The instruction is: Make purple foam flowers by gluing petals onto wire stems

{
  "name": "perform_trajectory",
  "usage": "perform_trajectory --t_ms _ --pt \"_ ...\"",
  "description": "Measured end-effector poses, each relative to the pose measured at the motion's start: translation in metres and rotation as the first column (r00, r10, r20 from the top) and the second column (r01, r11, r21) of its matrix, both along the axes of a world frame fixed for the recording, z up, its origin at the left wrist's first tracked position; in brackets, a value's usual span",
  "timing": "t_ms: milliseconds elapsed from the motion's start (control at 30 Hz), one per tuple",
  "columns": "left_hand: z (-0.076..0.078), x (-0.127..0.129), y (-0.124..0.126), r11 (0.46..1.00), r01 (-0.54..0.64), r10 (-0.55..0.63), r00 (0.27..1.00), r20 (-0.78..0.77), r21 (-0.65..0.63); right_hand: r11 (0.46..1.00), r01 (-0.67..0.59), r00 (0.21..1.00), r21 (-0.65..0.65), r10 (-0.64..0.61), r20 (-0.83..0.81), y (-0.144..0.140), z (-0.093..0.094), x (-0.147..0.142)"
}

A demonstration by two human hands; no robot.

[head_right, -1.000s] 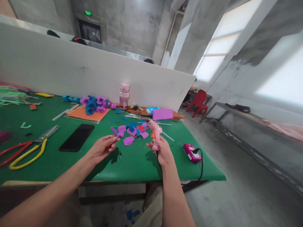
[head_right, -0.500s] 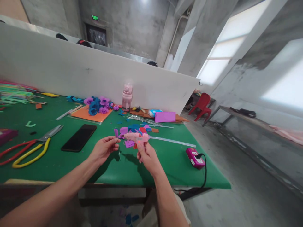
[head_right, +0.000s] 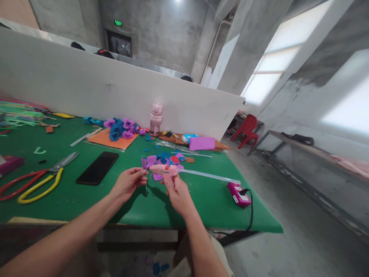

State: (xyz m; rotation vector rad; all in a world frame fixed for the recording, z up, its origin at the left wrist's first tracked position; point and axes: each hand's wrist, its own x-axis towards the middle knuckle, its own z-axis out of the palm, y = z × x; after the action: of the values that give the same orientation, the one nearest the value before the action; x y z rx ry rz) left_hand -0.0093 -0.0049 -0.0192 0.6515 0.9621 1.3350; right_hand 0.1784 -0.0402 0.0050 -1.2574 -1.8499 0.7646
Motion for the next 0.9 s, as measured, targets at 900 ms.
perform_trajectory --t_ms 900 --pt "0.0011 0.0003 -0.0021 1.0 0.008 -0.008 1.0 -0.002 0.011 0.999 0.026 0.998 0.046 -0.028 0.047 -0.0013 0.0024 -0.0035"
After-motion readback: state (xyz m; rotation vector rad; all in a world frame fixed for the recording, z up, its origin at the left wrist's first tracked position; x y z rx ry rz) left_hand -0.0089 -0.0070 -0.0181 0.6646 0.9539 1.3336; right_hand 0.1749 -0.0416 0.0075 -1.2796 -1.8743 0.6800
